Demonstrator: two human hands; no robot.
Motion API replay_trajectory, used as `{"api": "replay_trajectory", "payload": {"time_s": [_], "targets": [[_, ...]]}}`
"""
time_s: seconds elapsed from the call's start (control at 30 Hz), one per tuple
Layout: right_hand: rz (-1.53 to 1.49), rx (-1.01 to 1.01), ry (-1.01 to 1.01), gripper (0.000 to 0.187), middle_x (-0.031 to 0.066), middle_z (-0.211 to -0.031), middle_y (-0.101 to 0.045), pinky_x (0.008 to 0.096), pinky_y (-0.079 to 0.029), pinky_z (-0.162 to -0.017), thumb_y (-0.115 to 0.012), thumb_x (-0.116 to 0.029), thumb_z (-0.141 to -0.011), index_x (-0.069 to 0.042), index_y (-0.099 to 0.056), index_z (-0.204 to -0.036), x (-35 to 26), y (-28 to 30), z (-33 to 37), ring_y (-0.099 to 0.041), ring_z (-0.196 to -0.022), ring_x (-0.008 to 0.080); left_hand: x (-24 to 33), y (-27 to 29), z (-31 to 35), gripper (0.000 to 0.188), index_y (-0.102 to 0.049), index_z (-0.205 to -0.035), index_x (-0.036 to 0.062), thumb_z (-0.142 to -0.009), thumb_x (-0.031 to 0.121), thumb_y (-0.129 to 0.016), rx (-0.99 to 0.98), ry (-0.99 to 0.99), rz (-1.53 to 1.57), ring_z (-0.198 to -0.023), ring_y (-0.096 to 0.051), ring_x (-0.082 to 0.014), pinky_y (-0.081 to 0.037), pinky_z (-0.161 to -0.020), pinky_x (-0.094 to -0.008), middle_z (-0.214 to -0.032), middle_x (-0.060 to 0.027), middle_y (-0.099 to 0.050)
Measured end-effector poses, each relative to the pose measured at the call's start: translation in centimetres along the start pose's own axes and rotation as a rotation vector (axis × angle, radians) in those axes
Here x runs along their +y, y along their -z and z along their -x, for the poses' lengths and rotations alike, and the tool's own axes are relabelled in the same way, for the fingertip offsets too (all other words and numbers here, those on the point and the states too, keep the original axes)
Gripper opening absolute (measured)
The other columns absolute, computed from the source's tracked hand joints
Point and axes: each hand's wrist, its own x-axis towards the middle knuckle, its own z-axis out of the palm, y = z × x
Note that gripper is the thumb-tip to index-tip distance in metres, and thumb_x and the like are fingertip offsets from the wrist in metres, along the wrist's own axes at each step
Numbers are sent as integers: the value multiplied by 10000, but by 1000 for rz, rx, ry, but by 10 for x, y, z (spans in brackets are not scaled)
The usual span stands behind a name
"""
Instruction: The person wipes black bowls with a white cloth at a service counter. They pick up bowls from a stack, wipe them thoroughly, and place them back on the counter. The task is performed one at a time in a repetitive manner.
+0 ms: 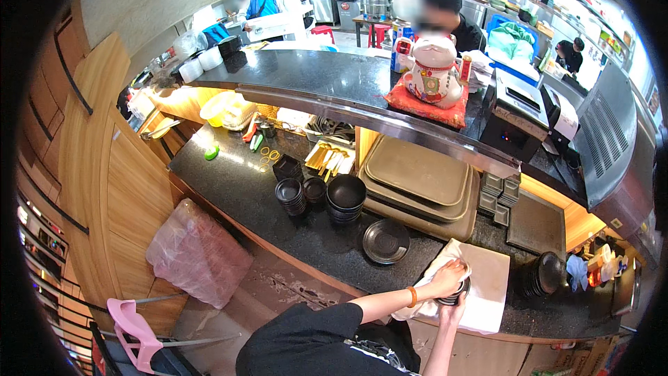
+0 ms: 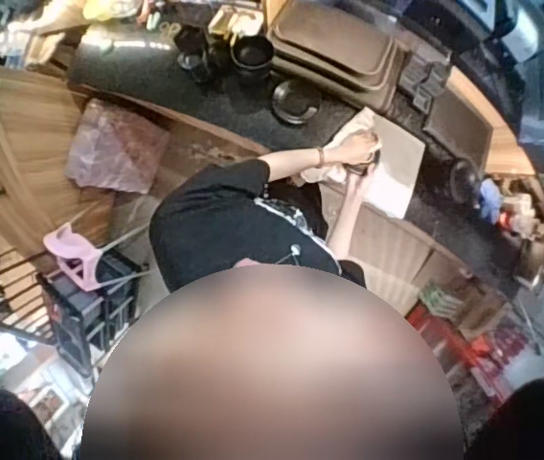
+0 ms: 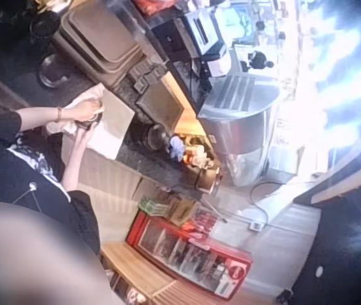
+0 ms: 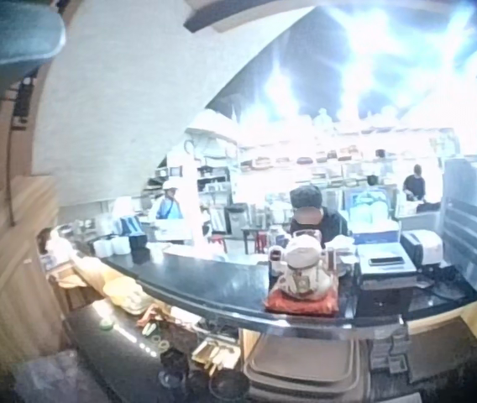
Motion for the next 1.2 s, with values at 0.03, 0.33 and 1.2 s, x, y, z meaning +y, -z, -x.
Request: {"api": "replay_trajectory", "payload": {"time_s": [0.03, 0.33, 1.2], "targets": [[18, -3, 19, 491, 107, -1291, -480, 457, -404, -969, -536, -330, -888, -76, -412, -1289, 2, -2, 1, -472, -1175, 265, 4, 6, 3, 376, -537, -1048, -20, -718, 160, -548, 15, -44, -11, -1122, -468, -334, -291, -1035, -422, -1072, -176, -561], [-129, 518, 125, 631, 142, -1416, -305, 440, -285, -1058, -240, -528, -932, -76, -295, -1368, -13, -73, 27, -338, -1280, 294, 32, 7, 45, 597, -403, -1289, -11, -736, 162, -547, -218, -305, 94, -1317, -293, -260, -190, -1108, -401, -1369, -134, -384], [-48, 164, -20, 399, 70, -1303, -467, 417, -419, -964, -422, -279, -955, -107, -392, -1314, -2, -21, -2, -478, -1170, 229, 14, 23, 11, 494, -433, -1249, -53, -790, 125, -481, -139, -170, 136, -1234, -393, -334, -284, -1057, -403, -1273, -212, -468]]}}
